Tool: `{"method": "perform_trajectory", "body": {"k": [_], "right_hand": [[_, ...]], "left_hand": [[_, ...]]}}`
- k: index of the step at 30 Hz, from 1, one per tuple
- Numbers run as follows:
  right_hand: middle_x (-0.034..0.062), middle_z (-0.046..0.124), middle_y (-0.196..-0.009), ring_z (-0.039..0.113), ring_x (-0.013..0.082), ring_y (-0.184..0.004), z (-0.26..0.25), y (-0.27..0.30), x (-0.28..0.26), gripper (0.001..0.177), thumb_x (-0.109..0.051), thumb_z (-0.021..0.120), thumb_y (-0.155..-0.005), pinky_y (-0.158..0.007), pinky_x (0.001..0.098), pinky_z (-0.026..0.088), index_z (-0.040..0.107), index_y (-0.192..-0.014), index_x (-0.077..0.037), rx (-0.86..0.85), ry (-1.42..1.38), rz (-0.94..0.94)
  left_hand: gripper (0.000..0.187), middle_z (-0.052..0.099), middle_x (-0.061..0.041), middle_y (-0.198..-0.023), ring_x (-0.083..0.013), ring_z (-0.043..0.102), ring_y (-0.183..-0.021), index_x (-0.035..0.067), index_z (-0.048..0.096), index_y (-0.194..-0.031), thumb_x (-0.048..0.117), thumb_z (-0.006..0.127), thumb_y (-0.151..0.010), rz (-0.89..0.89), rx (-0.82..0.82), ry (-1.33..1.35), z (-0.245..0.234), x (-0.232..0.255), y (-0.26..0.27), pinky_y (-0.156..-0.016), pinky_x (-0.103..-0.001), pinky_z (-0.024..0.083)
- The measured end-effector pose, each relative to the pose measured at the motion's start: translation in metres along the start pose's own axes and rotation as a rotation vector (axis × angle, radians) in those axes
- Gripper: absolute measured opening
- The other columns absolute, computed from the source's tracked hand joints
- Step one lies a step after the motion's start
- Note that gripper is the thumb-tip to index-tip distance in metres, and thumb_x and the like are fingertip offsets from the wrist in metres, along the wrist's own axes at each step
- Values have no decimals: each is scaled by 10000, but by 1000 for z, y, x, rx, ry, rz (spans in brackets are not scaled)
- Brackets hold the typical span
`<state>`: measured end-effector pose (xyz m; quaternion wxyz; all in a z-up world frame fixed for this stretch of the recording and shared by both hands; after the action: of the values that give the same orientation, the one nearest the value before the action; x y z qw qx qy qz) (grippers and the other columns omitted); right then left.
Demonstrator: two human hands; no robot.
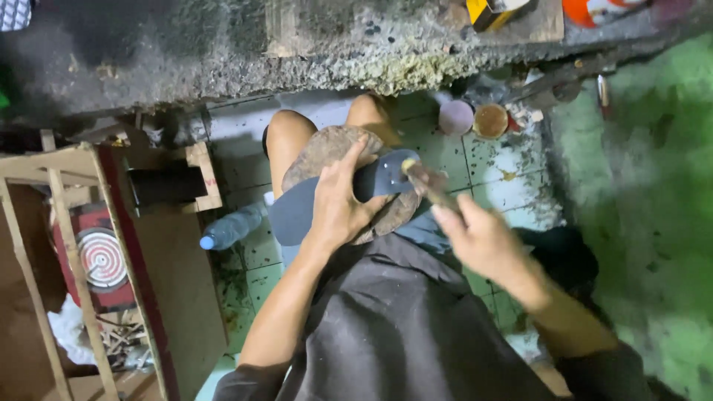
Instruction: Hammering nails into a shoe component to secure it during the manufacturing process.
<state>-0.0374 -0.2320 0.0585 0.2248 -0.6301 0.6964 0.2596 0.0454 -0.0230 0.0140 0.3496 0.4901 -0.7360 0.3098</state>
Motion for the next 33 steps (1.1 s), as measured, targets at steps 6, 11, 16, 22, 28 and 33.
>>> {"method": "perform_trajectory", "body": {"k": [6,11,16,22,28,33], "right_hand": [[137,550,-561,665,358,-648,-30,-83,-21,437,-484,655,-1046,-514,343,464,539,-787,-151,234,128,-99],[53,719,-799,654,193,-593,20,-244,8,489,-534,616,-1083,-440,337,502,683,-952,-68,335,561,-375],[217,474,-1325,507,331,-1160,7,-215,-39,424,-404,689,-1013,-929,528,432,608,-1211,-38,179,415,-403],[240,602,-1006,627,470,-960,29,-80,-30,515,-337,845,-717,-828,545,518,619,-1009,22,-343,-142,-399],[132,631,-872,668,375,-840,57,-29,5,368,-317,743,-745,-734,490,539,630,-1009,-86,41,-107,-341],[26,578,-754,668,268,-684,58,18,30,235,-345,662,-871,-584,395,550,669,-965,-129,367,-29,-321]], "left_hand": [[1063,689,-33,-1273,-261,626,-1160,129,336,-1560,160,914,-668,28,2,-25,2,1,1,-949,-381,422],[864,671,-89,-1326,-293,597,-1263,123,309,-1529,242,772,-809,40,-85,-37,-2,13,-4,-971,-425,388],[839,643,-111,-1324,-306,583,-1147,66,297,-1533,415,712,-893,87,-36,-83,3,-2,9,-943,-446,398],[818,681,-97,-1207,-330,644,-941,75,461,-1413,132,891,-720,480,84,-81,7,30,17,-777,-440,416],[757,663,-154,-1198,-385,648,-901,171,389,-1396,143,835,-785,766,-139,-120,24,33,27,-780,-502,422],[947,619,-216,-1276,-440,628,-980,182,248,-1564,112,801,-799,826,-314,41,39,64,24,-850,-577,413]]}}
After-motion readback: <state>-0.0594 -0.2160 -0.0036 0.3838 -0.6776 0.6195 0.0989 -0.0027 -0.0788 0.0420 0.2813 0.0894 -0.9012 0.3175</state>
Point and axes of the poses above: each hand's wrist, its own y-axis away from the middle knuckle, its own z-axis out of the palm, x = y × z, the point moved 5 cm from there along -y, towards the middle knuckle
